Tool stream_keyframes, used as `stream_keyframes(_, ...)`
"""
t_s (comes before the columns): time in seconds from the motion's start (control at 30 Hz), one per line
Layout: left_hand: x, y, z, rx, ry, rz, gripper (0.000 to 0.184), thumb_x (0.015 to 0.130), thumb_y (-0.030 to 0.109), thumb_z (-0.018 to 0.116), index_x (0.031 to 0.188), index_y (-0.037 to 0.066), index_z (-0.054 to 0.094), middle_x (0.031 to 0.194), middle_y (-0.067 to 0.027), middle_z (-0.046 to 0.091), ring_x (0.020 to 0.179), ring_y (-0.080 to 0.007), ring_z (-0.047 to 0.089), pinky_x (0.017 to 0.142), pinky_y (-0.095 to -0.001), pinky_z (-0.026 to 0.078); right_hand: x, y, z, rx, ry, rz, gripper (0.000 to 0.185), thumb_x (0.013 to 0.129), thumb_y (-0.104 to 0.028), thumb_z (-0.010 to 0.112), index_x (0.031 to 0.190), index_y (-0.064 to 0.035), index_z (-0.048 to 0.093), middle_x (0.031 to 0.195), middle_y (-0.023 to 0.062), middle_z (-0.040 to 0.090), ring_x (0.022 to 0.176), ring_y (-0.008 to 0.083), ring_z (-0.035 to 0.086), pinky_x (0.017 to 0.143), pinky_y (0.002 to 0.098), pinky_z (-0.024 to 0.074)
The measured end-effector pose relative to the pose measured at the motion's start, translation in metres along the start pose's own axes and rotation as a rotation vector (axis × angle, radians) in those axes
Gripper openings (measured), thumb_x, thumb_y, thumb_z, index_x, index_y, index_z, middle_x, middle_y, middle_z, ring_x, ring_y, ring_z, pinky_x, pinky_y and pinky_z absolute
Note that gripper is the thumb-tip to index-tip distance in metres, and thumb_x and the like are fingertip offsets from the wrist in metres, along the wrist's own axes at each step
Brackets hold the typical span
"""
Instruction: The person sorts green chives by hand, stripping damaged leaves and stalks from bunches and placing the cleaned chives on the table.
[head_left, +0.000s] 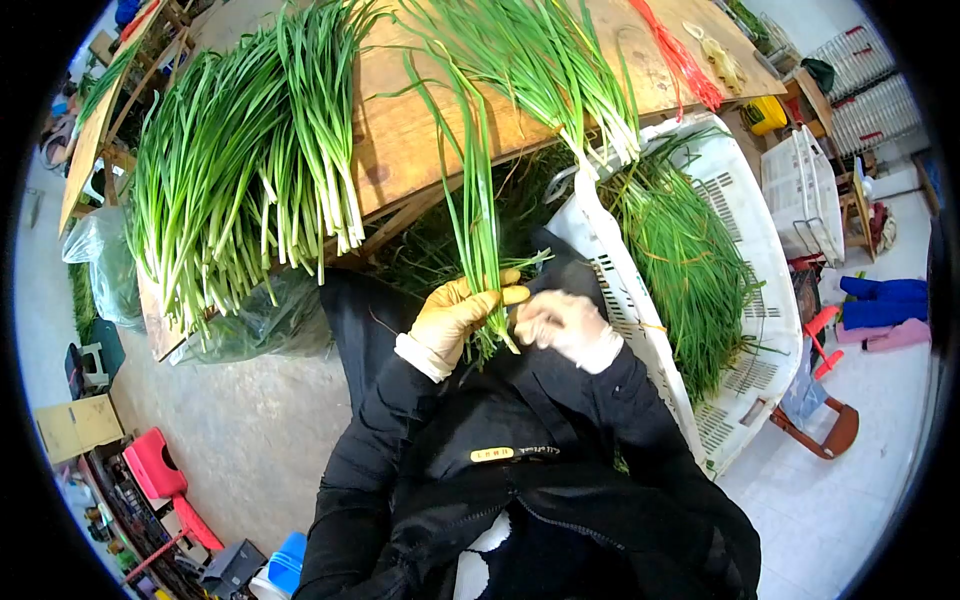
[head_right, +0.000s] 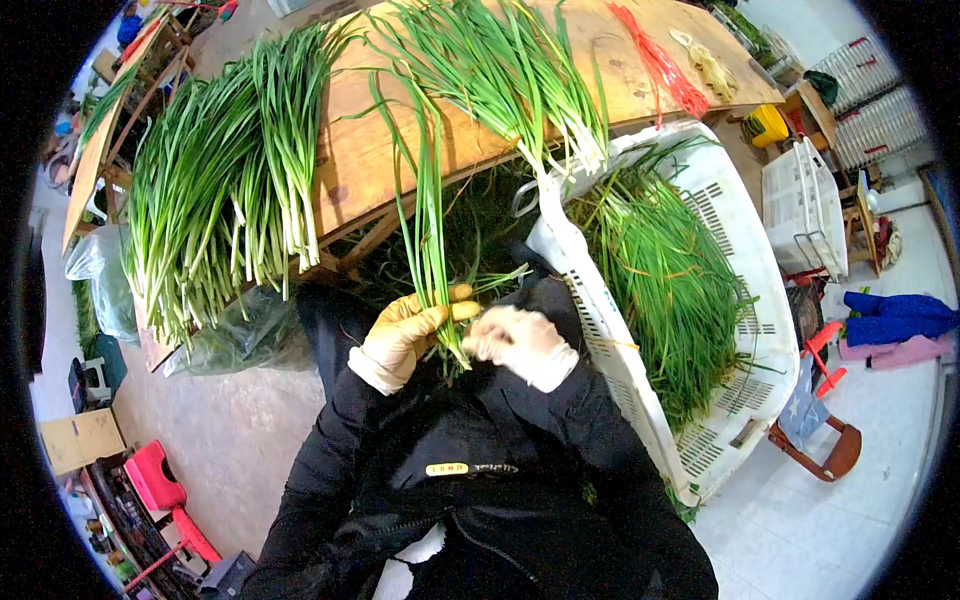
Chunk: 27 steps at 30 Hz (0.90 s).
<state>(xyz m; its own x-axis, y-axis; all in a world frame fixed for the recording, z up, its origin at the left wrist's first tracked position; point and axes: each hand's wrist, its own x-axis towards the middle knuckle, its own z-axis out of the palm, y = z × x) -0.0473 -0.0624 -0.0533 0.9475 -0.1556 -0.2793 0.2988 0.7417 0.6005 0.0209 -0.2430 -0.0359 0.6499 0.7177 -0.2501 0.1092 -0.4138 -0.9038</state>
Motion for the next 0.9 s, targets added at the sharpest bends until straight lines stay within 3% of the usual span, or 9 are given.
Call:
stream_keyframes(0.1, -0.002, 0.002, -0.002, 0.033, 0.049, 0.02, 0.035, 0.081, 0.012, 0.054, 0.111, -0.004, 0.048, 0.098, -0.0129, 0.06, 0.087, -0.0179, 0.058, 0.077, -0.028, 0.046, 0.013, -0.005, -0.01, 0.2, -0.087, 0.107, 0.027, 0.073, -0.028, 0.064, 0.083, -0.0033, 0.057, 0.071, 0.0081, 0.06, 0.062, 0.0115, 0.058, 0.057, 0.0242, 0.0464)
stream_keyframes(0.17, -0.001, 0.009, 0.002, 0.013, 0.097, 0.025, 0.029, 0.081, 0.01, 0.054, 0.106, -0.005, 0.051, 0.096, -0.0137, 0.061, 0.08, -0.0175, 0.059, 0.073, -0.0262, 0.048, 0.014, -0.026, -0.005, -0.241, -0.204, -0.04, 0.024, 0.073, -0.024, 0.064, 0.083, -0.0031, 0.057, 0.07, 0.0087, 0.059, 0.066, 0.0163, 0.06, 0.06, 0.0271, 0.0467)
stream_keyframes(0.3, -0.003, 0.013, 0.003, -0.004, 0.123, 0.019, 0.032, 0.083, 0.015, 0.052, 0.108, -0.004, 0.05, 0.096, -0.0131, 0.061, 0.081, -0.0167, 0.059, 0.073, -0.0273, 0.048, 0.014, -0.024, 0.008, -0.116, -0.19, -0.033, 0.015, 0.08, -0.019, 0.056, 0.083, -0.004, 0.057, 0.069, 0.0072, 0.059, 0.062, 0.0161, 0.059, 0.057, 0.0269, 0.046)
stream_keyframes(0.43, -0.011, 0.01, -0.006, -0.001, 0.138, 0.024, 0.041, 0.083, 0.022, 0.05, 0.116, -0.002, 0.045, 0.103, -0.0104, 0.059, 0.091, -0.0167, 0.056, 0.084, -0.0313, 0.042, 0.004, -0.019, 0.01, 0.141, 0.029, -0.291, 0.021, 0.087, -0.02, 0.046, 0.08, -0.0037, 0.057, 0.062, 0.0022, 0.055, 0.051, 0.0086, 0.054, 0.048, 0.0208, 0.0413)
stream_keyframes(0.57, -0.015, 0.011, -0.007, -0.035, 0.111, 0.026, 0.042, 0.082, 0.022, 0.052, 0.115, -0.003, 0.045, 0.104, -0.0113, 0.058, 0.094, -0.0181, 0.055, 0.084, -0.029, 0.042, -0.001, -0.008, 0.001, 0.574, 0.359, -0.12, 0.033, 0.089, -0.031, 0.04, 0.084, -0.0028, 0.056, 0.059, -0.0006, 0.053, 0.043, 0.0034, 0.042, 0.038, 0.0157, 0.0307)
stream_keyframes(0.7, -0.018, 0.006, -0.009, 0.087, 0.105, 0.086, 0.043, 0.081, 0.024, 0.054, 0.113, -0.004, 0.047, 0.108, -0.0117, 0.056, 0.088, -0.0156, 0.055, 0.082, -0.027, 0.041, 0.005, -0.005, 0.015, 0.526, 0.117, 0.164, 0.026, 0.088, -0.027, 0.044, 0.083, -0.0046, 0.055, 0.063, 0.0011, 0.056, 0.047, 0.0061, 0.048, 0.04, 0.0175, 0.0356)
stream_keyframes(0.73, -0.017, 0.004, -0.009, 0.036, 0.087, 0.09, 0.044, 0.08, 0.026, 0.055, 0.113, -0.003, 0.048, 0.109, -0.0102, 0.056, 0.087, -0.0139, 0.054, 0.08, -0.0266, 0.041, 0.01, 0.001, 0.02, 0.311, 0.006, -0.058, 0.02, 0.084, -0.025, 0.051, 0.082, -0.0052, 0.055, 0.066, 0.0033, 0.058, 0.049, 0.0085, 0.052, 0.045, 0.0207, 0.0408)
stream_keyframes(0.83, -0.023, 0.004, -0.009, 0.033, 0.115, 0.006, 0.043, 0.08, 0.024, 0.056, 0.113, -0.001, 0.048, 0.108, -0.0086, 0.056, 0.088, -0.0128, 0.054, 0.08, -0.0275, 0.041, 0.017, -0.016, 0.028, -0.081, 0.001, -0.03, 0.017, 0.078, -0.021, 0.057, 0.082, -0.0043, 0.055, 0.072, 0.0048, 0.059, 0.054, 0.0105, 0.056, 0.049, 0.0241, 0.0443)
stream_keyframes(0.9, -0.034, 0.006, -0.009, 0.089, 0.223, 0.079, 0.044, 0.081, 0.025, 0.055, 0.115, -0.001, 0.046, 0.105, -0.01, 0.057, 0.091, -0.0148, 0.056, 0.083, -0.0294, 0.042, 0.032, -0.006, 0.011, 0.048, 0.238, -0.308, 0.014, 0.08, -0.018, 0.055, 0.085, -0.0044, 0.056, 0.077, 0.0048, 0.06, 0.055, 0.011, 0.056, 0.049, 0.0234, 0.0445)
